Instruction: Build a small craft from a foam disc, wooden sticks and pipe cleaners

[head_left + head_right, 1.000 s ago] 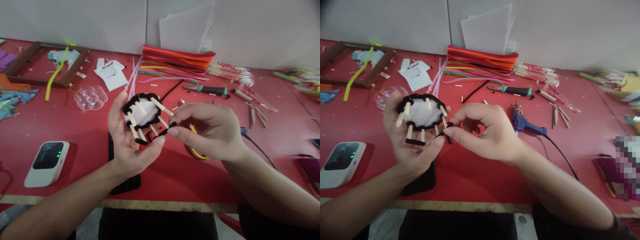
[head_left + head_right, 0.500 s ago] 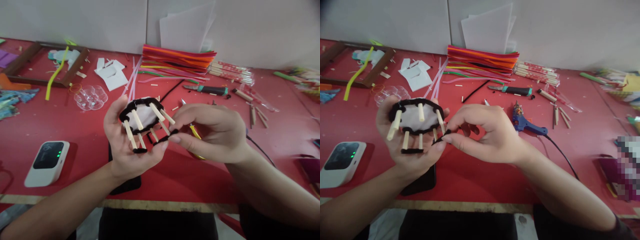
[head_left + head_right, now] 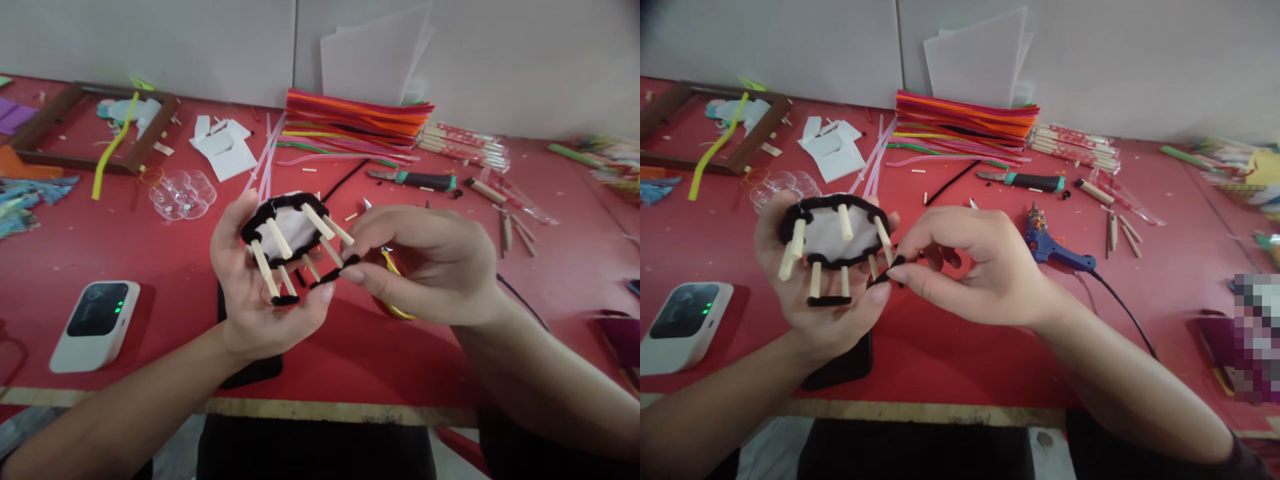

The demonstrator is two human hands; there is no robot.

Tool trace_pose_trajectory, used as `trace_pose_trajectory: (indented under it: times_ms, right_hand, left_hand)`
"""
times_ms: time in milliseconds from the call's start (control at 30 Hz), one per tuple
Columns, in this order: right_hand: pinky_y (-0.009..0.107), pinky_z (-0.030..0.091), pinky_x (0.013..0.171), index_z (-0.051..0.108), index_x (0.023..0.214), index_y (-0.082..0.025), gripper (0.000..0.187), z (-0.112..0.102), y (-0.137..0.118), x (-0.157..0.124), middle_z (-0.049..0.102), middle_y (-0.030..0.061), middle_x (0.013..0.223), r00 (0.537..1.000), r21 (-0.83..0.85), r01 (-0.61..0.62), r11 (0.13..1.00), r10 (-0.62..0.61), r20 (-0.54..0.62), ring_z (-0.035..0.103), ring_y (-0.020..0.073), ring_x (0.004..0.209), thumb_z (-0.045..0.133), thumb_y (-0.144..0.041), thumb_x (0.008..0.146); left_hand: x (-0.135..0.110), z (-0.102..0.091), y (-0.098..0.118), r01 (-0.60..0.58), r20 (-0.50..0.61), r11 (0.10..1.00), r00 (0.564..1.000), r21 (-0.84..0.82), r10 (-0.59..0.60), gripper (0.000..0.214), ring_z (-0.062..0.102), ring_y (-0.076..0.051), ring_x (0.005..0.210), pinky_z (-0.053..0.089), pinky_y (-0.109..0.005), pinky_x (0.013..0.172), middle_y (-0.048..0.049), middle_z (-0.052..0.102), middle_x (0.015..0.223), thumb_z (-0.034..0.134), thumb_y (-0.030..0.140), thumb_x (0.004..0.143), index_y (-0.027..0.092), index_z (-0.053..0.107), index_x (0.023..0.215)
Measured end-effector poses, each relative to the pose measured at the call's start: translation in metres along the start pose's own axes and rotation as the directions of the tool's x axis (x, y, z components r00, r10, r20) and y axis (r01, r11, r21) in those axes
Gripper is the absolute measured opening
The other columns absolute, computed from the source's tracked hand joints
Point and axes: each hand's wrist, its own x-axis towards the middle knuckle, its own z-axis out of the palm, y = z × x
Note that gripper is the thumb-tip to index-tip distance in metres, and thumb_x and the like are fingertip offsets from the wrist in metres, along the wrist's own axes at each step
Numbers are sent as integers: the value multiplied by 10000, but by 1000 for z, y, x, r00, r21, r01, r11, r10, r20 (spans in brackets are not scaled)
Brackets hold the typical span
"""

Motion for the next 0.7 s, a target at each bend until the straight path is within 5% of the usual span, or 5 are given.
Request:
trace_pose_trajectory:
  times_ms: [400,700]
  right_hand:
    - [374,523,623,715,897,-323,200,0,2,0,721,4,810,1000,-4,2,1000,-2,9,626,198,678,857,-411,787]
    - [342,502,594,695,881,-297,171,1,-3,2,707,-2,804,1000,14,9,1000,-9,3,601,170,652,845,-327,804]
  left_hand:
    - [-2,-1,-5,-16,-23,998,1000,56,17,796,727,-259,1068,661,-472,880,-29,583,1345,812,139,739,460,502,1398]
    - [0,-2,-8,-3,-7,1000,1000,-25,3,836,733,-228,1062,647,-410,913,-9,615,1319,822,62,705,436,524,1390]
